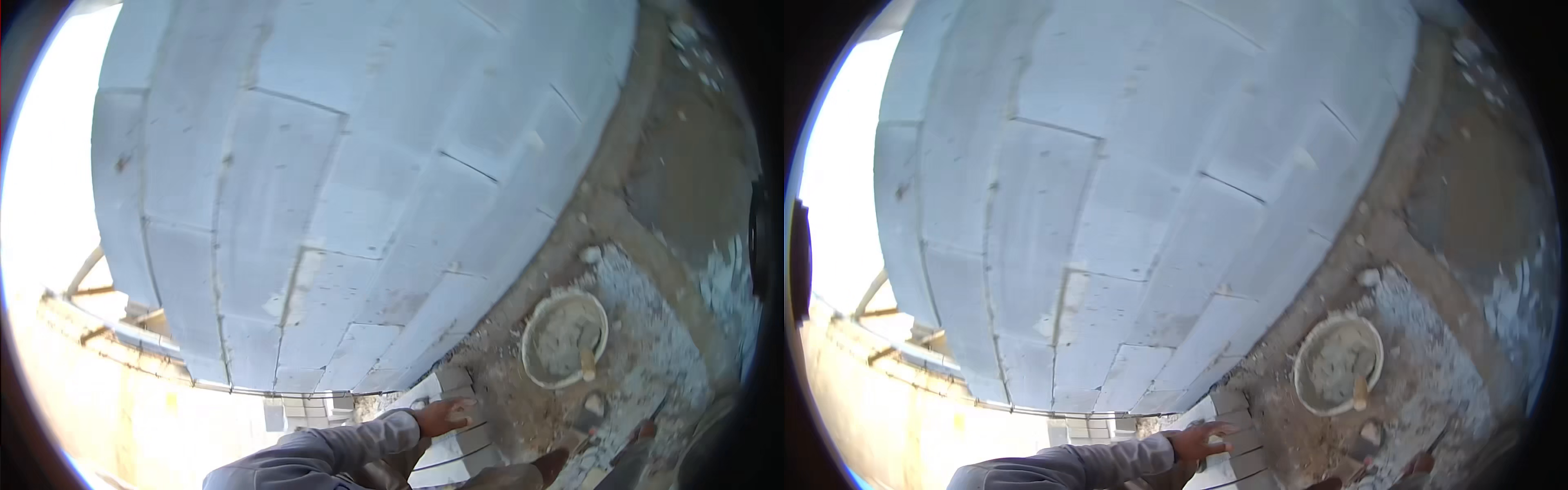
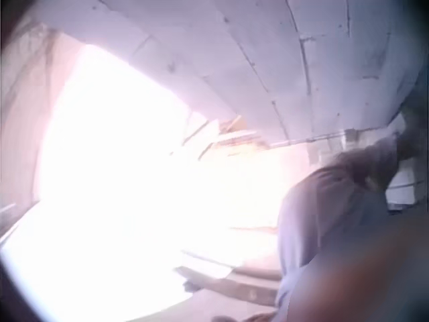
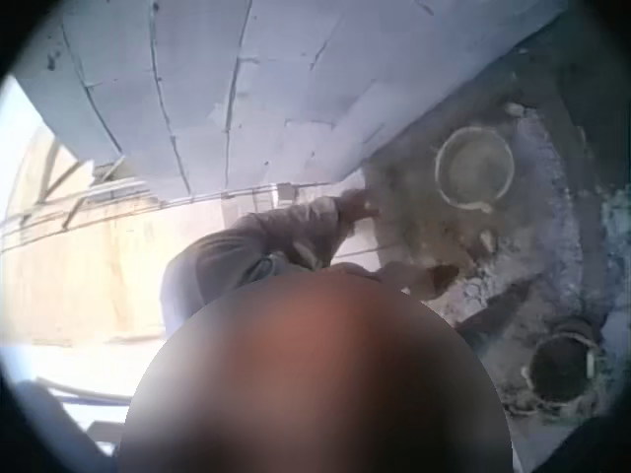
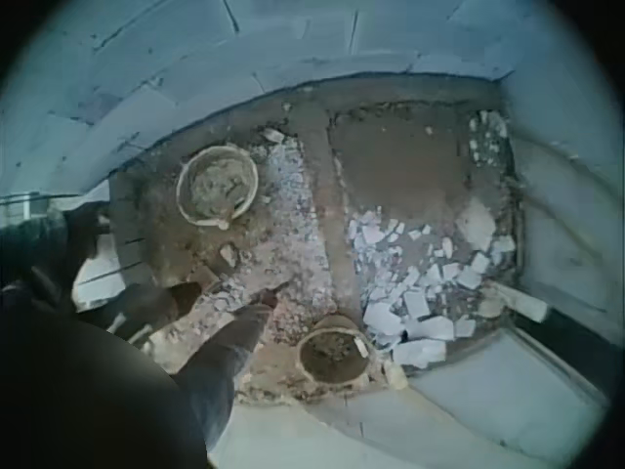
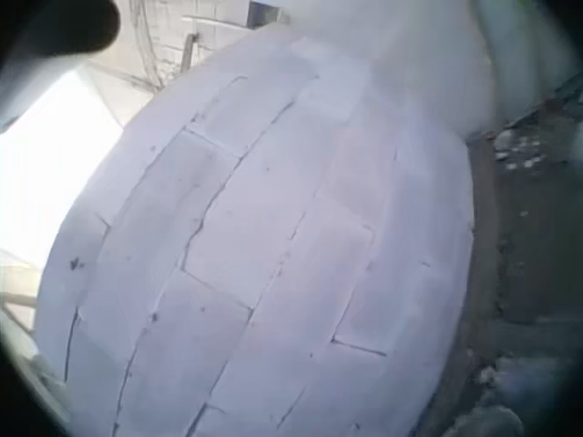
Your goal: The person picks up a concrete block from the ground, sets it onto a wall, and taps it into place with a hammer. Then, the person scoops mortar from a bucket using a trowel and spreads it across the top of the wall.
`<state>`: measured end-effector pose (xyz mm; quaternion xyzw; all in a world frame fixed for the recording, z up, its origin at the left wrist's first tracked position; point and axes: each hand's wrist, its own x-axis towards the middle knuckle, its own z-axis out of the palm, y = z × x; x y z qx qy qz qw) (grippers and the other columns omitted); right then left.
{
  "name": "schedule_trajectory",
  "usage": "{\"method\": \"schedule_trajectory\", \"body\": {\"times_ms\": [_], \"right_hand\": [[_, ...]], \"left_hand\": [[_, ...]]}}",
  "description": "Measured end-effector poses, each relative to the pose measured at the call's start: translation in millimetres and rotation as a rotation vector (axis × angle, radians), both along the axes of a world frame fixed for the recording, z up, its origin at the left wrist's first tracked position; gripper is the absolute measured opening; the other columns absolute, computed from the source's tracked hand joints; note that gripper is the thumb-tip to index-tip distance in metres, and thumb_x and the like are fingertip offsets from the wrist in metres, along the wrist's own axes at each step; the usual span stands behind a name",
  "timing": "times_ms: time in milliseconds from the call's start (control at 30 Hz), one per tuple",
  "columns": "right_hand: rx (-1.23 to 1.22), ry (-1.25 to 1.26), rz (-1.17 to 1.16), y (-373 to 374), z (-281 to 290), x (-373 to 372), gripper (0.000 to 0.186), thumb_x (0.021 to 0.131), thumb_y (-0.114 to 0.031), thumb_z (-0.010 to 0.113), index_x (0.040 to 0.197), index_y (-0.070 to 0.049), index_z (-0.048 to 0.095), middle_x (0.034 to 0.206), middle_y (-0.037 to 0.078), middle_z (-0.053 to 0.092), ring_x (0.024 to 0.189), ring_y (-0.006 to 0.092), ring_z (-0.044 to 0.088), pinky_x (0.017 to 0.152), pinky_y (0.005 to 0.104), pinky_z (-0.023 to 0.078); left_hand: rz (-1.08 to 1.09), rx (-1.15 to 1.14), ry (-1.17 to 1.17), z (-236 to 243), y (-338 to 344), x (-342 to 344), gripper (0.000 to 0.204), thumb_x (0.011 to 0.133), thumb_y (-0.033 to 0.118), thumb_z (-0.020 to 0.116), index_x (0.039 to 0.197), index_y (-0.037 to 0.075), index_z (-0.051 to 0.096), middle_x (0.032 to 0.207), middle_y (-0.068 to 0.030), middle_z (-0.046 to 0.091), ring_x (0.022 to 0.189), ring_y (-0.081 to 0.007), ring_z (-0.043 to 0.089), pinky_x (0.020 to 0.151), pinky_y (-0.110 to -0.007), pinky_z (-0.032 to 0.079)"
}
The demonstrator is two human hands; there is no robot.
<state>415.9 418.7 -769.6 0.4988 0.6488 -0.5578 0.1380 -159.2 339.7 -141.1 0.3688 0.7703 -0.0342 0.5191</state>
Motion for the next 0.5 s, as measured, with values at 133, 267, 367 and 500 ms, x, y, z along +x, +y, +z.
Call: {"method": "schedule_trajectory", "body": {"times_ms": [133,267,367,500], "right_hand": [[0.15,0.038,-0.048,58.8,92.2,-145.2,0.033,0.082,-0.026,0.053,0.095,0.0,0.067,0.074,0.018,0.066,0.067,0.0314,0.064,0.059,0.0415,0.049],[0.271,-0.148,-0.244,61.0,278.8,-180.6,0.036,0.081,-0.027,0.055,0.097,0.004,0.066,0.077,0.022,0.066,0.073,0.0349,0.065,0.066,0.0421,0.05],[0.38,-0.309,-0.475,51.7,417.6,-209.2,0.039,0.081,-0.027,0.056,0.099,0.007,0.065,0.08,0.025,0.066,0.077,0.0376,0.065,0.071,0.0426,0.051],[0.743,-0.175,-0.488,55.5,640.5,-364.3,0.042,0.083,-0.028,0.057,0.1,0.01,0.059,0.079,0.024,0.065,0.073,0.0406,0.064,0.064,0.0463,0.051]], "left_hand": [[0.116,0.275,0.211,124.2,31.1,-4.6,0.061,0.089,0.045,0.056,0.136,0.008,0.041,0.129,-0.0208,0.051,0.118,-0.034,0.051,0.099,-0.041,0.039],[0.164,0.81,0.58,238.8,-4.2,-74.1,0.054,0.084,0.029,0.066,0.127,0.002,0.049,0.119,-0.0201,0.054,0.108,-0.0314,0.056,0.092,-0.038,0.043],[0.291,1.179,0.783,330.5,-50.7,-136.5,0.051,0.081,0.019,0.068,0.124,-0.002,0.05,0.12,-0.0226,0.053,0.111,-0.0365,0.052,0.096,-0.04,0.04],[0.561,1.637,1.053,448.1,-134.1,-203.3,0.064,0.078,0.016,0.07,0.132,-0.003,0.042,0.135,-0.0203,0.043,0.127,-0.0347,0.039,0.103,-0.041,0.033]]}}
